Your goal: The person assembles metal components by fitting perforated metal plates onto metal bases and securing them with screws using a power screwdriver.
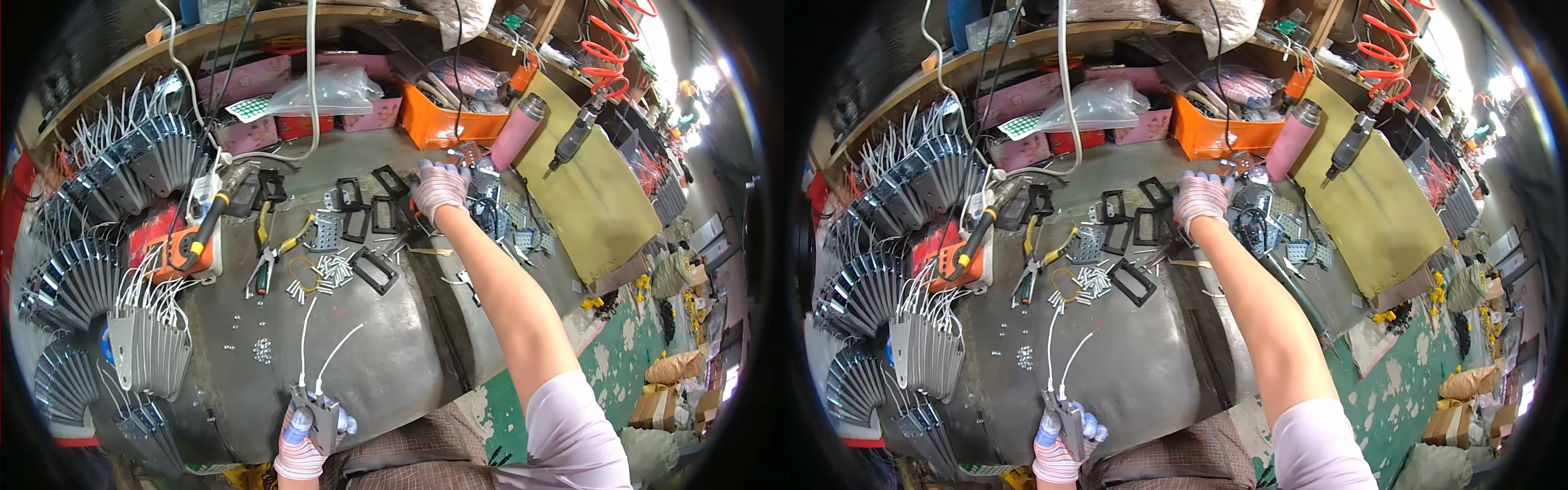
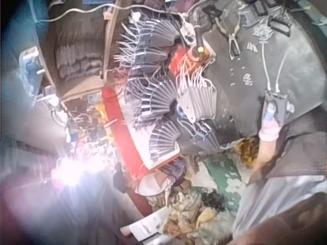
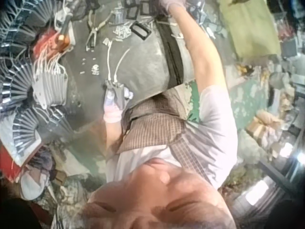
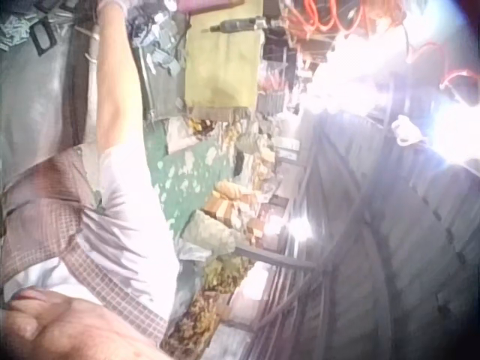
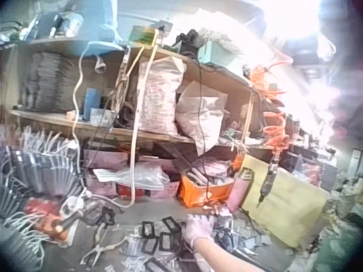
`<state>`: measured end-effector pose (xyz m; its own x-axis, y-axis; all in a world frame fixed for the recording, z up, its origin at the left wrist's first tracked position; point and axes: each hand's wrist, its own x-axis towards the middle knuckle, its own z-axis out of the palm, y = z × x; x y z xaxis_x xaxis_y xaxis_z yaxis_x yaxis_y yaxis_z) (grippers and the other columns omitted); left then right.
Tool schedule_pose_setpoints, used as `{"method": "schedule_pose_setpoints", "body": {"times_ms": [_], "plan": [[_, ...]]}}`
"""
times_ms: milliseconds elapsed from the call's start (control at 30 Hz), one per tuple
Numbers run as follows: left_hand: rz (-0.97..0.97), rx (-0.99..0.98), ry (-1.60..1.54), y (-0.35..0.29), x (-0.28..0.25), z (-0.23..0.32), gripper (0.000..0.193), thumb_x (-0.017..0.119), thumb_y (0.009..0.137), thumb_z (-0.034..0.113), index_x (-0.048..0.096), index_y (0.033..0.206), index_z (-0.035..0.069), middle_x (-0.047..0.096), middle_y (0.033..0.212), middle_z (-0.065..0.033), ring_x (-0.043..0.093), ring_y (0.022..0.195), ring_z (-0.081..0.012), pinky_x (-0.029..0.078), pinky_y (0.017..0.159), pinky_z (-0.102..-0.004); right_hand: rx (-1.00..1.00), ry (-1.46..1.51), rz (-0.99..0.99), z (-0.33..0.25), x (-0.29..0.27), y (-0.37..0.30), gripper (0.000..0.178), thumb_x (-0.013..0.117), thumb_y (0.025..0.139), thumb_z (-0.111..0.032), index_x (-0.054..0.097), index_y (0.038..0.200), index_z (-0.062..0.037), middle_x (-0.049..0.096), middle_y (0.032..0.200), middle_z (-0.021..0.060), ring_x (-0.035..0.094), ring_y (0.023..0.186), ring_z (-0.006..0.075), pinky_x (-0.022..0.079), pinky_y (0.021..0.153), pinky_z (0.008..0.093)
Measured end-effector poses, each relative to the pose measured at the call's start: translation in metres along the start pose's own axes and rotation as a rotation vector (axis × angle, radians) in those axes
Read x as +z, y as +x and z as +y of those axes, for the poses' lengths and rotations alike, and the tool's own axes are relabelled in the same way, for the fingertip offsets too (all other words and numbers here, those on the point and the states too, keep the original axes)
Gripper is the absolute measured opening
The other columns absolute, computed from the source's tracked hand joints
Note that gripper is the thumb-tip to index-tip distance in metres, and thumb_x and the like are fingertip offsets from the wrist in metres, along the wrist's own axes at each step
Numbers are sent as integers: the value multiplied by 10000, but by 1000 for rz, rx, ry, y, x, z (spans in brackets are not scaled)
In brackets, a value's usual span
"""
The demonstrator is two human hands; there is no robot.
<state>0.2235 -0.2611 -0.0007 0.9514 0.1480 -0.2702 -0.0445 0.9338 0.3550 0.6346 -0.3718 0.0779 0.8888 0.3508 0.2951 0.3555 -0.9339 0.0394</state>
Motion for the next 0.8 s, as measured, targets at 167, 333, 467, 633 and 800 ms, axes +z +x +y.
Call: {"method": "schedule_pose_setpoints", "body": {"times_ms": [167, 333, 467, 633, 800], "plan": [[46, -71, -87, 1, 8, 2, 586, 538, 890, 509, 530, 1225, 28, 640, 931, -164, 651, 782, -328, 483, 800, -556, -88, 81, -36, -6, -17, -4, 229, 640, 789, -206, 684, 997, -123, 667, 1031, 118, 603, 1026, 277, 397, 962, 440], [85, -74, 53, 4, 23, 9, 717, 577, 848, 549, 440, 1323, 29, 581, 1139, -199, 641, 902, -368, 447, 925, -588, -761, 848, -289, -9, -58, -114, 131, 678, 763, -114, 651, 884, -70, 631, 877, 91, 609, 894, 273, 475, 815, 381], [103, -97, 76, 6, 34, 6, 821, 621, 801, 579, 371, 1377, 49, 502, 1269, -189, 561, 1079, -373, 477, 898, -555, -1010, 584, -85, -4, -55, -186, 219, 611, 702, -84, 644, 917, -104, 589, 1063, 106, 558, 1010, 319, 444, 863, 448], [136, 23, 60, 5, 32, 7, 761, 624, 818, 546, 404, 1354, 53, 526, 1238, -194, 577, 1048, -361, 481, 892, -569, -236, 945, -48, 10, -61, -212, 175, 637, 802, -195, 658, 925, -72, 611, 879, 117, 582, 835, 321, 458, 764, 417], [249, 50, 128, 5, 48, 4, 653, 620, 853, 465, 435, 1320, 48, 544, 1219, -192, 588, 1032, -356, 475, 916, -587, -354, 522, -59, -23, -46, -243, 298, 664, 762, -396, 653, 824, -105, 582, 804, 92, 564, 776, 292, 414, 738, 408]]}}
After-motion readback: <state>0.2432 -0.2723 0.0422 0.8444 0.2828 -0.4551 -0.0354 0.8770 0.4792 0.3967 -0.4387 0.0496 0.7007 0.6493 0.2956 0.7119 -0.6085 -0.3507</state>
